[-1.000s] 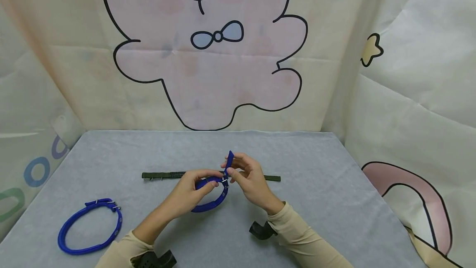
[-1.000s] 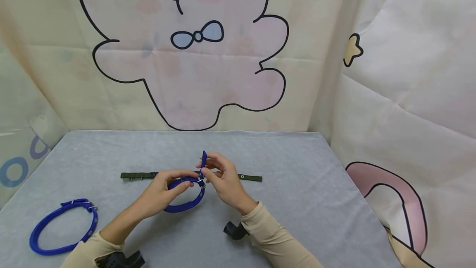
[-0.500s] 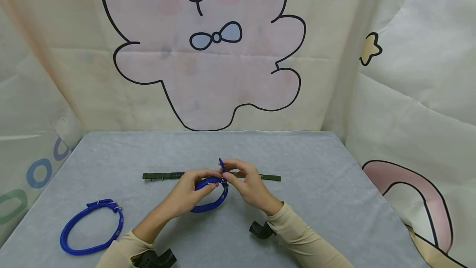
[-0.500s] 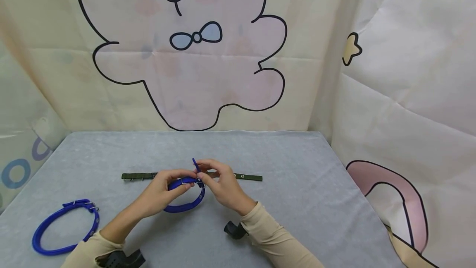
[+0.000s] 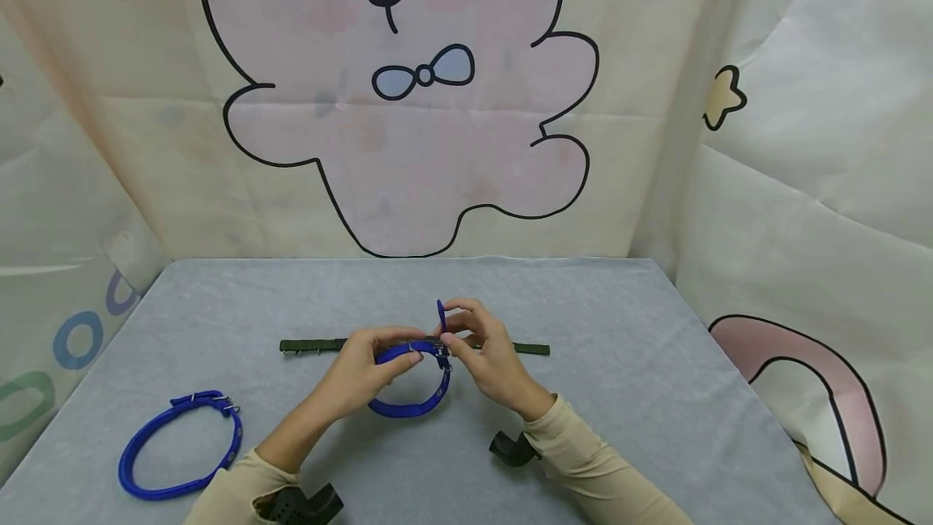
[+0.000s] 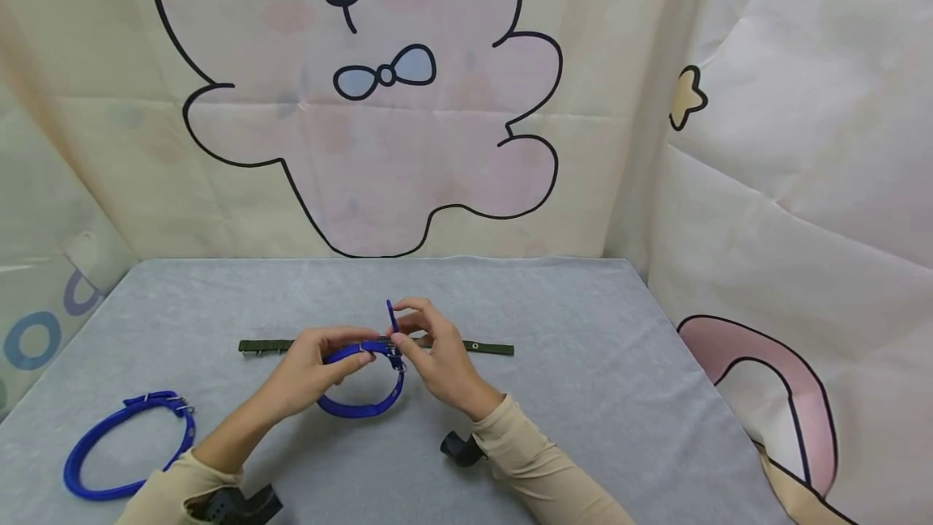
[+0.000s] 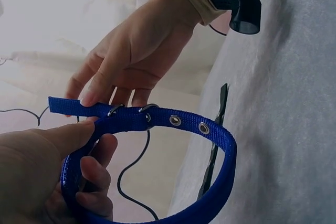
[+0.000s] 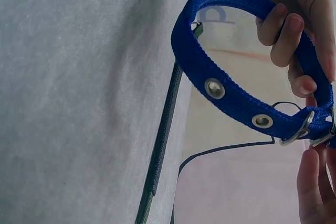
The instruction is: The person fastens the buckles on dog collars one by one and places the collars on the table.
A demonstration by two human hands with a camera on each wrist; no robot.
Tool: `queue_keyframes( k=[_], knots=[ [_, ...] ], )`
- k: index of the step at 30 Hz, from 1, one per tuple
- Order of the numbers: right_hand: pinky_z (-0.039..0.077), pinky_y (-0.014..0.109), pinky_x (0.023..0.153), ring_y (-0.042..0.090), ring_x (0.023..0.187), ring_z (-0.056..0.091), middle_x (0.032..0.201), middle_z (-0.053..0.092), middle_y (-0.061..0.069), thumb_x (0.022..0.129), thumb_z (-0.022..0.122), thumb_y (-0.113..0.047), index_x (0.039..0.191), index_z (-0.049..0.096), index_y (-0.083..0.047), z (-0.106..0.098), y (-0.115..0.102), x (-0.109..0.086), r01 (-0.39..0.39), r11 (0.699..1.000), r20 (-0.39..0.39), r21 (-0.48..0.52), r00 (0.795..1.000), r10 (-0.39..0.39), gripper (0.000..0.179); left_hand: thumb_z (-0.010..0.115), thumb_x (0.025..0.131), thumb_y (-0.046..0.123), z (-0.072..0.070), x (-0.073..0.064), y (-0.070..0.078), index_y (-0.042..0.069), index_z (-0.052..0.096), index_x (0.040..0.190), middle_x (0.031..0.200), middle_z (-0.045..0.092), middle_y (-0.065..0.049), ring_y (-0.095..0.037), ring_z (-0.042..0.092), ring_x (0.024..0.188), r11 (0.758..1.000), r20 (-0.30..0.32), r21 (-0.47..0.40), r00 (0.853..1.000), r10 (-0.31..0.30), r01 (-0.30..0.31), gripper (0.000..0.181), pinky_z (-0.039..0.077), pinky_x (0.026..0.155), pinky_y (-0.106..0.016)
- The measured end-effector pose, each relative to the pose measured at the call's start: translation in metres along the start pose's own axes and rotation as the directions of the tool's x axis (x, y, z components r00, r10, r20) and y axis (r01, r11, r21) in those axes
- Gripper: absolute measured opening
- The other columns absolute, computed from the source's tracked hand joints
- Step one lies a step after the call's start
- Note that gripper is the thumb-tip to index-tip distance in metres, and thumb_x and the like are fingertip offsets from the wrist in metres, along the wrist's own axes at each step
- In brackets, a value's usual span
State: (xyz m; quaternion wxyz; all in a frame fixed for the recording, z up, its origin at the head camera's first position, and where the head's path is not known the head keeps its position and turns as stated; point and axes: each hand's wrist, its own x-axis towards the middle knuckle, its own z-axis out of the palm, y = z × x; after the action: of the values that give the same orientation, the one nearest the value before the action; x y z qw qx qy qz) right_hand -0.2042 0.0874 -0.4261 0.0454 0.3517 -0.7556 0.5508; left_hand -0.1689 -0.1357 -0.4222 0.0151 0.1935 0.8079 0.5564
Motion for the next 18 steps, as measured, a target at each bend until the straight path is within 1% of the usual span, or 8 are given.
queue_keyframes(
  k=[3,7,14,16,18],
  knots=[
    [0.058,0.029,0.073,0.029,0.090,0.069,0.108,0.071,0.019,0.103,0.056,-0.005,0.136,0.048,-0.009,0.0004,-0.0003,-0.0002,0.003,1.000,0.000,-0.005,1.000,-0.003,0.035,0.069,0.097,0.019,-0.0001,-0.0002,0.0000,0.003,0.071,0.124,0.115,0.075,-0.014,-0.015,0.072,0.096,1.000,-0.019,-0.003,1.000,-0.021,0.021,0.031,0.056,0.077,-0.021],
    [0.058,0.029,0.073,0.027,0.089,0.069,0.107,0.070,0.018,0.103,0.056,-0.005,0.137,0.047,-0.010,0.0013,-0.0002,-0.0008,0.014,1.000,0.002,-0.023,1.000,-0.013,0.035,0.069,0.097,0.018,0.0002,-0.0003,0.0002,0.003,0.071,0.123,0.116,0.075,-0.014,-0.022,0.072,0.104,1.000,-0.033,-0.007,0.999,-0.029,0.028,0.030,0.057,0.084,-0.022],
    [0.058,0.029,0.073,0.024,0.088,0.069,0.108,0.070,0.016,0.104,0.055,-0.006,0.138,0.049,-0.013,0.0022,-0.0006,-0.0025,0.042,0.994,0.016,-0.103,0.999,-0.041,0.035,0.069,0.097,0.022,-0.0003,-0.0005,0.0004,0.004,0.073,0.121,0.115,0.076,-0.012,-0.029,0.072,0.105,0.999,-0.045,-0.010,0.998,-0.033,0.032,0.030,0.056,0.082,-0.019],
    [0.058,0.029,0.073,0.024,0.088,0.068,0.107,0.070,0.015,0.104,0.055,-0.007,0.139,0.051,-0.014,0.0027,-0.0013,-0.0025,0.044,0.993,0.027,-0.111,0.999,-0.041,0.036,0.070,0.097,0.021,-0.0004,-0.0008,0.0002,0.004,0.073,0.119,0.114,0.076,-0.012,-0.031,0.071,0.104,0.999,-0.052,-0.010,0.998,-0.031,0.031,0.029,0.056,0.082,-0.019],
    [0.059,0.029,0.072,0.023,0.087,0.068,0.110,0.070,0.014,0.104,0.055,-0.009,0.139,0.053,-0.014,0.0028,-0.0028,-0.0025,0.044,0.992,0.039,-0.117,0.998,-0.039,0.035,0.071,0.096,0.020,-0.0005,-0.0012,0.0001,0.003,0.074,0.117,0.112,0.076,-0.012,-0.032,0.071,0.103,0.999,-0.060,-0.012,0.998,-0.032,0.031,0.027,0.056,0.081,-0.019]
  ],
)
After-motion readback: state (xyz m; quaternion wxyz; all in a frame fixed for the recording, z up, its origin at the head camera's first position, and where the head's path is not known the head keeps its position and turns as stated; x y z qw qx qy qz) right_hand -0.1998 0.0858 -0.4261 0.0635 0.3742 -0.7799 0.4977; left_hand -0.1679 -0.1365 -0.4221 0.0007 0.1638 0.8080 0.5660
